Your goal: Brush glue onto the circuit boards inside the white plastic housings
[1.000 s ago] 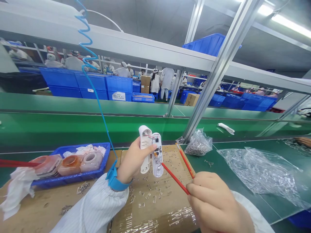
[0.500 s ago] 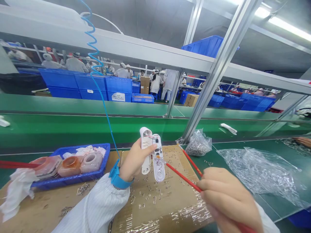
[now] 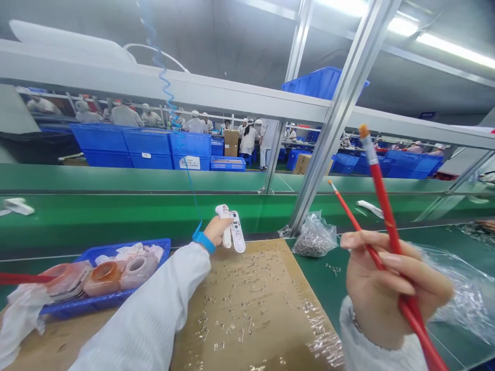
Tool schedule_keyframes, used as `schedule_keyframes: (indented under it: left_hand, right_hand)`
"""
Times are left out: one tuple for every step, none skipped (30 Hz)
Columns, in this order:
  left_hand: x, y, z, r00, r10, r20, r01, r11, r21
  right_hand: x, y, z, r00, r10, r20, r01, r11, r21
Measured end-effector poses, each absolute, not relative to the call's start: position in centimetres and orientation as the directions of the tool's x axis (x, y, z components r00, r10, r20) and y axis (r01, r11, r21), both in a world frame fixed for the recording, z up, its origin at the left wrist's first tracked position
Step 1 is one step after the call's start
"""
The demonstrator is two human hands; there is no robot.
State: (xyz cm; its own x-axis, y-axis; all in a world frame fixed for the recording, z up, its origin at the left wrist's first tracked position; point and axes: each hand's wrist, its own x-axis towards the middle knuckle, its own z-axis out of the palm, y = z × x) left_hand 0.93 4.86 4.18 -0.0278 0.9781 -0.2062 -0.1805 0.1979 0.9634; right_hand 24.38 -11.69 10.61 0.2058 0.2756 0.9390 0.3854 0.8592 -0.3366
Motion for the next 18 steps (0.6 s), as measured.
schedule_keyframes:
  left_hand:
    - [1.0, 6.3, 4.2, -0.065, 0.974, -0.215, -0.143, 0.204, 0.968]
    - [1.0, 7.5, 4.3, -0.105, 0.971, -0.214, -0.103, 0.204, 0.974]
    - [1.0, 8.6, 4.5, -0.145, 0.968, -0.203, -0.058, 0.197, 0.979]
    - [1.0, 9.4, 4.8, -0.189, 0.966, -0.179, -0.011, 0.18, 0.984]
    - [1.0, 9.9, 5.2, -0.234, 0.962, -0.141, 0.04, 0.155, 0.987]
    - [1.0, 10.2, 5.7, -0.278, 0.956, -0.089, 0.092, 0.118, 0.989]
    - [1.2, 10.2, 6.3, -0.316, 0.949, -0.02, 0.144, 0.069, 0.987]
    - [1.5, 10.0, 7.0, -0.34, 0.938, 0.062, 0.195, 0.006, 0.981]
    - [1.9, 9.4, 7.7, -0.348, 0.925, 0.151, 0.241, -0.068, 0.968]
    - [2.3, 8.5, 8.4, -0.343, 0.909, 0.238, 0.278, -0.144, 0.95]
    - [2.8, 7.4, 9.1, -0.314, 0.884, 0.347, 0.32, -0.245, 0.915]
    - [3.3, 6.0, 9.8, -0.266, 0.851, 0.452, 0.357, -0.348, 0.867]
    - [3.8, 4.4, 10.4, -0.203, 0.799, 0.566, 0.393, -0.463, 0.794]
    - [4.2, 2.7, 11.1, -0.04, 0.658, 0.752, 0.453, -0.658, 0.601]
    - [4.6, 1.1, 11.8, 0.177, 0.507, 0.844, 0.461, -0.8, 0.384]
    - [5.0, -0.5, 12.5, 0.384, 0.376, 0.844, 0.421, -0.884, 0.202]
    - [5.3, -1.9, 13.2, 0.532, 0.309, 0.789, 0.387, -0.917, 0.098]
    - [5.6, -3.0, 13.8, 0.622, 0.274, 0.733, 0.366, -0.93, 0.037]
  right_hand:
    - [24.1, -11.1, 10.6, 0.257, 0.196, 0.946, 0.366, 0.886, -0.283]
    - [24.0, -10.5, 10.5, 0.282, 0.141, 0.949, 0.34, 0.91, -0.236]
    - [23.9, -9.9, 10.5, 0.28, 0.12, 0.952, 0.306, 0.929, -0.207]
    - [24.0, -9.3, 10.4, 0.259, 0.135, 0.956, 0.269, 0.941, -0.206]
    - [24.1, -8.7, 10.3, 0.247, 0.153, 0.957, 0.234, 0.949, -0.212]
    - [24.2, -8.2, 10.3, 0.24, 0.179, 0.954, 0.205, 0.951, -0.23]
    - [24.4, -7.8, 10.2, 0.229, 0.213, 0.95, 0.179, 0.95, -0.256]
    - [24.5, -7.5, 10.2, 0.214, 0.242, 0.947, 0.156, 0.948, -0.277]
    - [24.6, -7.3, 10.1, 0.195, 0.269, 0.943, 0.135, 0.945, -0.298]
    - [24.6, -7.1, 10.1, 0.167, 0.301, 0.939, 0.116, 0.939, -0.322]
    - [24.7, -7.1, 10.0, 0.14, 0.336, 0.931, 0.102, 0.931, -0.351]
    - [24.6, -7.1, 9.9, 0.114, 0.378, 0.919, 0.093, 0.917, -0.388]
    - [24.5, -7.1, 9.9, 0.09, 0.418, 0.904, 0.088, 0.901, -0.425]
    - [24.4, -7.2, 9.8, 0.069, 0.456, 0.887, 0.086, 0.883, -0.461]
    - [24.2, -7.4, 9.7, 0.048, 0.486, 0.873, 0.086, 0.868, -0.488]
    - [24.0, -7.5, 9.7, 0.022, 0.506, 0.862, 0.084, 0.858, -0.506]
    - [23.7, -7.7, 9.7, -0.008, 0.517, 0.856, 0.081, 0.853, -0.515]
    - [23.5, -8.0, 9.7, -0.036, 0.522, 0.852, 0.082, 0.852, -0.518]
